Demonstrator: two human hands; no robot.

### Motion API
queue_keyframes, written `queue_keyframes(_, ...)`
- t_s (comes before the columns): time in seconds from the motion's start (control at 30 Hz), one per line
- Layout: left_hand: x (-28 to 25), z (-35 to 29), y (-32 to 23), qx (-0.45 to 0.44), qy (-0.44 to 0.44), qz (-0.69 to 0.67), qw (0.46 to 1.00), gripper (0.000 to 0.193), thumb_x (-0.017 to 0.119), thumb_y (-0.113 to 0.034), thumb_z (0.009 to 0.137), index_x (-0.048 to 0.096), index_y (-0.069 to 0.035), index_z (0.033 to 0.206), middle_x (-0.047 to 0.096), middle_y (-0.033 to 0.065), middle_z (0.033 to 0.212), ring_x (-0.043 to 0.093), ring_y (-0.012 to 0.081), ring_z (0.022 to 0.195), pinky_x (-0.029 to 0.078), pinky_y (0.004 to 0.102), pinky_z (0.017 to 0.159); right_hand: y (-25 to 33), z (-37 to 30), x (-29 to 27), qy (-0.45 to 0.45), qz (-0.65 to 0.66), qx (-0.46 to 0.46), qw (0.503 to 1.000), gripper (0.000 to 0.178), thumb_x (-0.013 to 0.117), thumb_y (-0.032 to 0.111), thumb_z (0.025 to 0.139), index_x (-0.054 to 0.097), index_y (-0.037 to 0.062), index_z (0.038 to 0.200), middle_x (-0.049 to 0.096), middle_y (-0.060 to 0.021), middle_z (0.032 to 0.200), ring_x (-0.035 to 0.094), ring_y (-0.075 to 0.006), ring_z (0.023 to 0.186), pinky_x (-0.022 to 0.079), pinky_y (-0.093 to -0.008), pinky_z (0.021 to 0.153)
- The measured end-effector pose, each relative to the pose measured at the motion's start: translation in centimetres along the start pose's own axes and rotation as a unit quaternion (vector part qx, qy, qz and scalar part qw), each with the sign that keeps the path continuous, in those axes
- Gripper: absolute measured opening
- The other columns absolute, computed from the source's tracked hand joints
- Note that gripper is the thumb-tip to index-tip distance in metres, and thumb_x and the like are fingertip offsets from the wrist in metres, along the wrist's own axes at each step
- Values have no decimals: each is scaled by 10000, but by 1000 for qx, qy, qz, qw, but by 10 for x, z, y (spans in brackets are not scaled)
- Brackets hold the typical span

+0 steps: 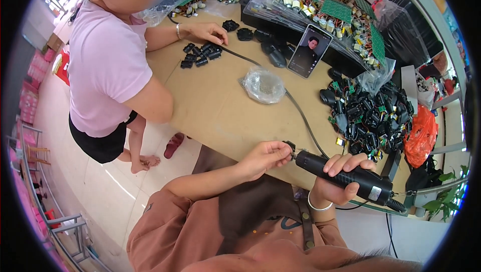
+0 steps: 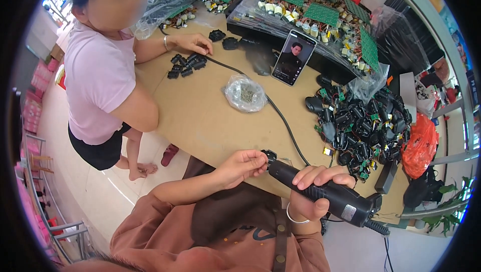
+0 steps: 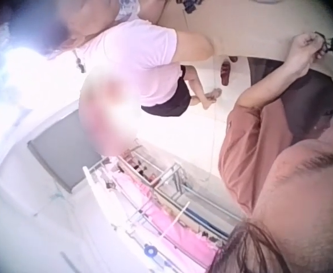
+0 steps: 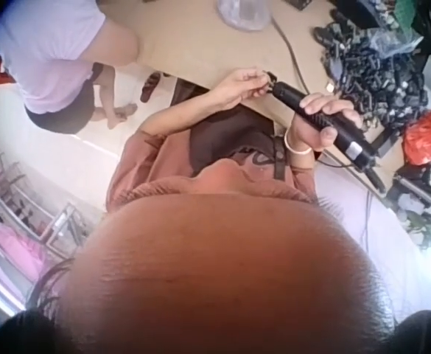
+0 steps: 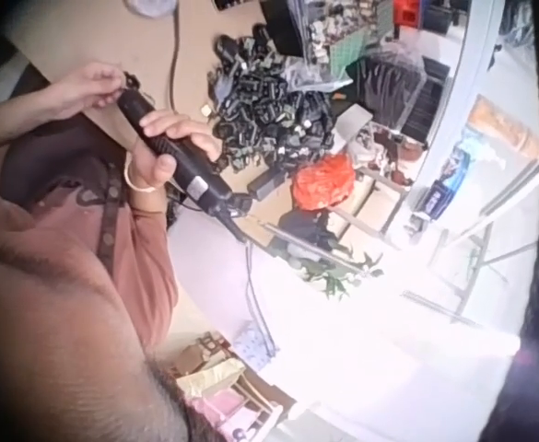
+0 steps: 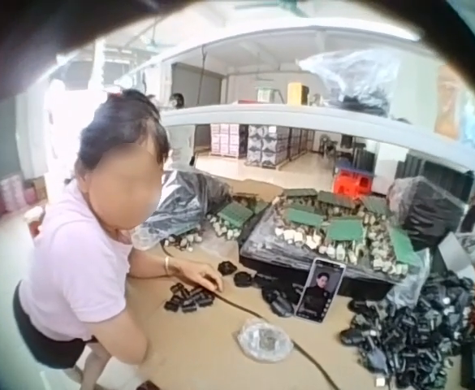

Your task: The person assembles small electronic components and plastic casing using an electric screwdriver to secure the screws.

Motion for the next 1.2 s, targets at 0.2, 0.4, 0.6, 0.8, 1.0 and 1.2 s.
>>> queue_keyframes(0.2, 0, -2, 5, 12, 6, 24, 1000, 252, 550, -264, 928, 581, -39, 1038, 594, 4, 881, 526, 58, 773, 439, 191, 696, -1, -3, -5, -20, -6, 17, 1000, 437, 634, 272, 794, 401, 23, 1067, 414, -73, 813, 468, -141, 511, 445, -262, 452)
queue_keyframes(0.4, -30, -12, -30, 147, -90, 242, 955, 283, 629, -139, 866, 565, -31, 1119, 587, 54, 986, 565, 147, 894, 454, 267, 803, 0, 2, -1, 2, -11, 17, 1000, 416, 623, 266, 816, 418, 34, 1095, 419, -79, 821, 470, -154, 548, 435, -280, 472)
queue_keyframes(0.6, 2, -31, -62, 288, -105, 662, 683, 517, 759, -178, 685, 530, -55, 1132, 526, 104, 1098, 496, 293, 1041, 418, 375, 875, -27, -3, 8, 44, -27, 105, 993, 458, 652, 269, 798, 394, 46, 1104, 432, -97, 832, 467, -166, 537, 451, -291, 478)
queue_keyframes(0.8, 15, -20, -51, 295, -87, 701, 644, 532, 766, -227, 648, 547, -125, 1123, 527, 70, 1121, 488, 273, 1050, 395, 389, 867, -46, -19, 10, 45, -35, 183, 982, 511, 751, 233, 754, 362, 90, 1053, 448, -99, 839, 538, -199, 612, 499, -349, 553)
queue_keyframes(1.0, 12, -17, -48, 286, -85, 705, 643, 467, 748, -198, 639, 587, -143, 1074, 543, 42, 1092, 494, 250, 1026, 389, 375, 832, -54, -18, 8, 35, -32, 189, 981, 505, 743, 219, 756, 360, 90, 1059, 451, -102, 840, 536, -199, 613, 496, -347, 556)
queue_keyframes(1.2, 9, -15, -49, 282, -84, 701, 650, 465, 752, -199, 632, 594, -151, 1066, 554, 31, 1069, 498, 231, 1020, 379, 353, 784, -61, -19, 11, 50, -37, 198, 978, 508, 743, 225, 757, 360, 90, 1062, 459, -105, 840, 536, -199, 618, 493, -342, 572)
Point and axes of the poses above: each hand's wrist, its own z-axis towards the middle knuckle, its own x-axis out of the palm, y = z × x, the point moved 9 cm from there along z, towards the middle knuckle
